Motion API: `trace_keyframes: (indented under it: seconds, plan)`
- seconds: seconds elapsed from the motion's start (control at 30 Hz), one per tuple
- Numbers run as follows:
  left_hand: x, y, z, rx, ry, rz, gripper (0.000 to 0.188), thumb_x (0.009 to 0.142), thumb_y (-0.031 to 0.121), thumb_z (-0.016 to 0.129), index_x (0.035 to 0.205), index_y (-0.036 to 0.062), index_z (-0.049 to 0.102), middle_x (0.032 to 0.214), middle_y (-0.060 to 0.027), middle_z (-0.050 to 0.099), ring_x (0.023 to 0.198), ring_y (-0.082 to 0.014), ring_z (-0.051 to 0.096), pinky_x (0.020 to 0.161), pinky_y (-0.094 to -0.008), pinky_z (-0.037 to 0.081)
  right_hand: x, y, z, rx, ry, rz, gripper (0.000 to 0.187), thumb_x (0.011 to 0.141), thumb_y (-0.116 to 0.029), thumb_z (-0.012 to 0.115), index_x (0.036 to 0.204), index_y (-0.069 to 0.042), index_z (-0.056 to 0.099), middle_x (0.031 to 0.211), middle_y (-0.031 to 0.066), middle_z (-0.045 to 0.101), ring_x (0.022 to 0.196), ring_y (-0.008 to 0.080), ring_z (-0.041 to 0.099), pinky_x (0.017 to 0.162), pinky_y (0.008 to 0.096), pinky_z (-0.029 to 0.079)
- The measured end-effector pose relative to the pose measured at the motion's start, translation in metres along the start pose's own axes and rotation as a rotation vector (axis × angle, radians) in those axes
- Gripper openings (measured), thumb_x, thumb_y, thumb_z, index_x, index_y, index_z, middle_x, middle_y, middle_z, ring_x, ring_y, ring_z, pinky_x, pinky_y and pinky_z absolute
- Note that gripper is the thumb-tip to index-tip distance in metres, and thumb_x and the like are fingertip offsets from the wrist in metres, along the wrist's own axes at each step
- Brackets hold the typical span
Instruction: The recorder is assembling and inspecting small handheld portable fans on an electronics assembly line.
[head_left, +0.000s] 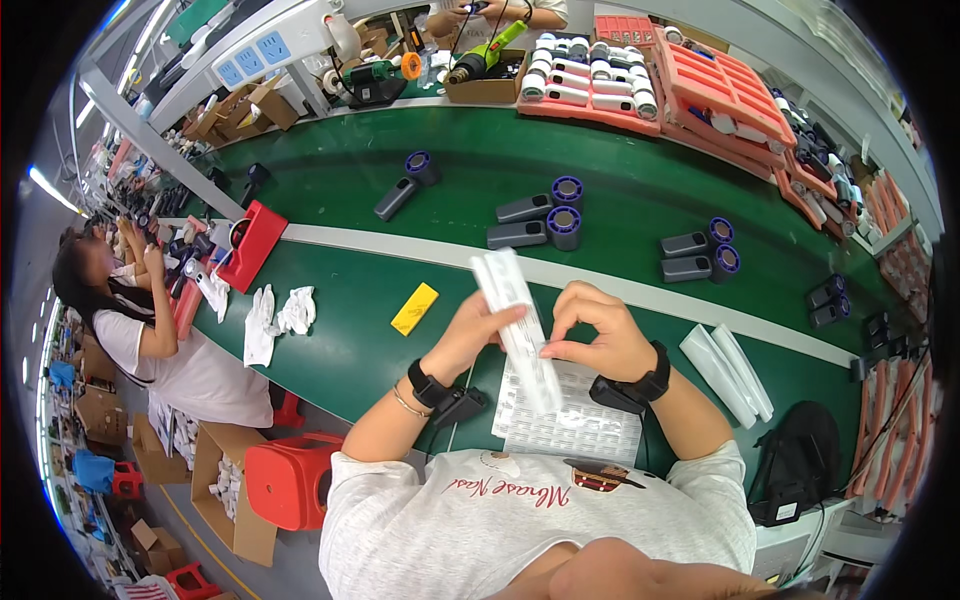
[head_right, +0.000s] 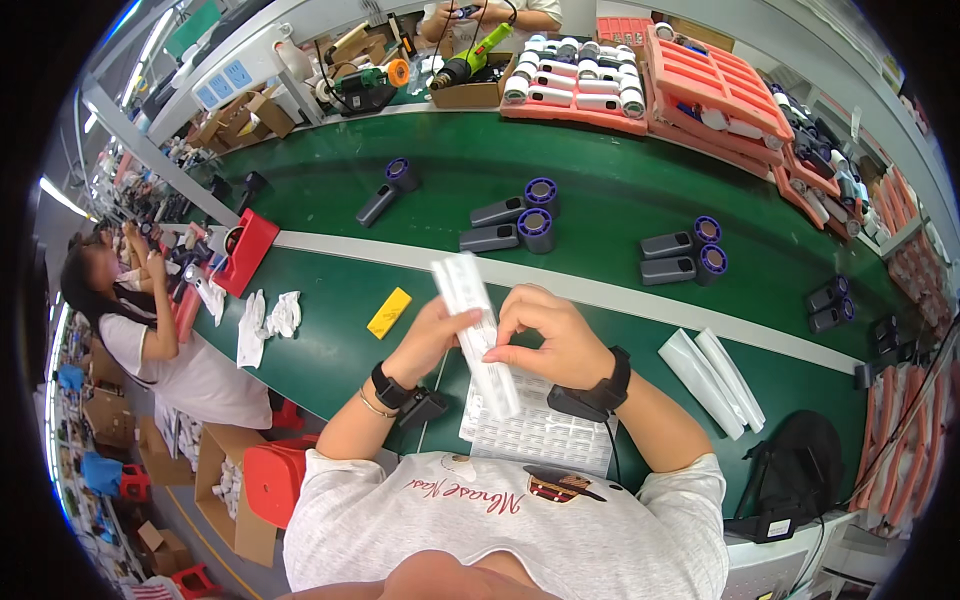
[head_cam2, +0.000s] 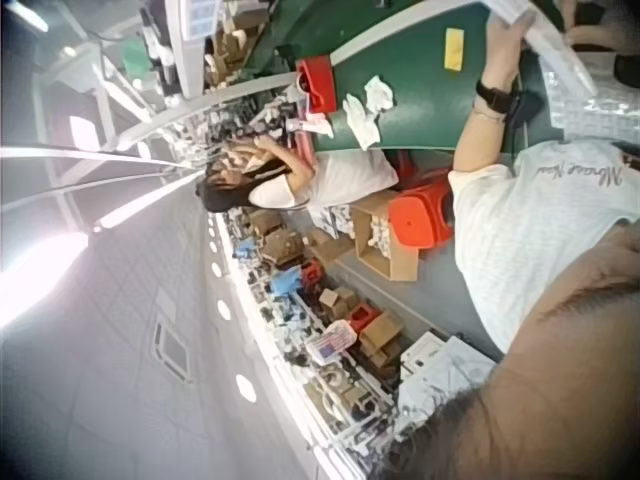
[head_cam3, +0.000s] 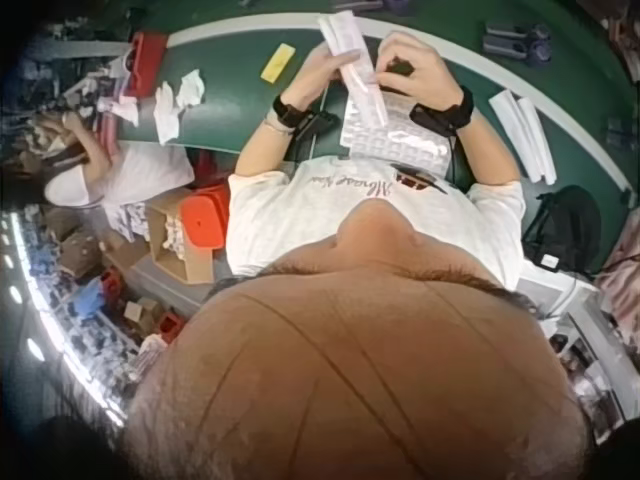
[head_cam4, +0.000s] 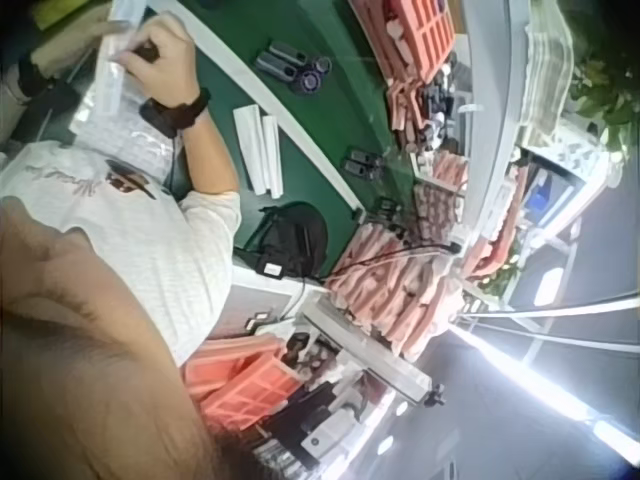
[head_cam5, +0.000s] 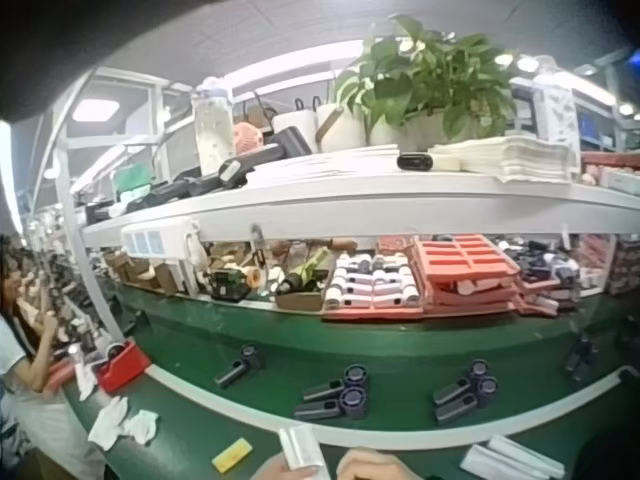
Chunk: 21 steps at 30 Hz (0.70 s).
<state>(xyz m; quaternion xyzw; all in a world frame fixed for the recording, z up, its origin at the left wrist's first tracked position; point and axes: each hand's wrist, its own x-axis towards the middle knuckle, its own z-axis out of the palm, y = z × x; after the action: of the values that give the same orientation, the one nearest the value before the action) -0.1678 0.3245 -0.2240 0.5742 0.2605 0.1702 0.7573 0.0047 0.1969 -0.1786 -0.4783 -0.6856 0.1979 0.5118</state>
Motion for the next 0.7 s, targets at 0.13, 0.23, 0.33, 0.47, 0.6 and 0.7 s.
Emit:
trace_keyframes:
  seconds: [0.13,0.23,0.33,0.47,0.6,0.7]
  plan:
    - [0.015,0.002,-0.034,0.583,0.061,0.112,0.036,0.080,0.023,0.070,0.107,0.0027,0.056,0.091,-0.0037,0.057,0.072,-0.0095,0.053,0.063,-0.0234,0.045,-0.002,-0.004,-0.015,0.199,0.012,0.048,0.016,0.070,-0.007,0.077,0.075,-0.005,0.062,0.078,0.0025,0.057,0.072,0.0115,0.054,0.063,0.0244,0.042]
    - [0.053,0.016,-0.077,0.991,0.356,0.384,0.047,0.075,0.027,0.073,0.111,0.0034,0.054,0.101,-0.0067,0.051,0.073,-0.0118,0.049,0.066,-0.0248,0.045,-0.003,-0.004,-0.021,0.218,0.061,0.043,0.015,0.070,-0.005,0.077,0.080,-0.005,0.066,0.077,0.0012,0.058,0.069,0.0095,0.054,0.060,0.0219,0.042]
    - [0.100,0.029,-0.142,1.237,0.677,0.423,0.053,0.072,0.036,0.073,0.111,0.0057,0.054,0.109,-0.0147,0.049,0.099,-0.0310,0.053,0.081,-0.0404,0.045,-0.001,-0.007,-0.022,0.217,0.012,0.080,0.023,0.070,-0.002,0.075,0.091,-0.004,0.067,0.076,0.0018,0.060,0.071,0.0088,0.054,0.064,0.0235,0.042]
    - [0.135,0.034,-0.174,1.570,0.936,0.241,0.053,0.073,0.039,0.071,0.110,0.0059,0.054,0.113,-0.0134,0.050,0.104,-0.0309,0.052,0.084,-0.0465,0.043,-0.003,-0.013,-0.014,0.358,0.066,0.181,0.031,0.073,-0.002,0.073,0.103,-0.002,0.064,0.077,0.0020,0.062,0.072,0.0072,0.055,0.065,0.0224,0.042]
    - [0.148,0.020,-0.185,1.750,0.903,0.004,0.048,0.080,0.042,0.063,0.108,0.0041,0.054,0.103,-0.0111,0.055,0.094,-0.0263,0.056,0.077,-0.0411,0.047,-0.004,-0.010,-0.007,0.360,0.075,0.143,0.033,0.077,-0.003,0.070,0.109,0.000,0.062,0.080,0.0013,0.062,0.071,0.0061,0.055,0.065,0.0218,0.042]
    - [0.152,0.031,-0.170,0.760,0.624,-0.068,0.044,0.086,0.042,0.053,0.105,0.0026,0.054,0.094,-0.0094,0.057,0.081,-0.0234,0.058,0.068,-0.0368,0.048,0.004,0.001,-0.005,0.398,0.060,0.156,0.027,0.079,-0.004,0.069,0.105,-0.001,0.063,0.080,0.0009,0.062,0.070,0.0059,0.054,0.063,0.0209,0.041]
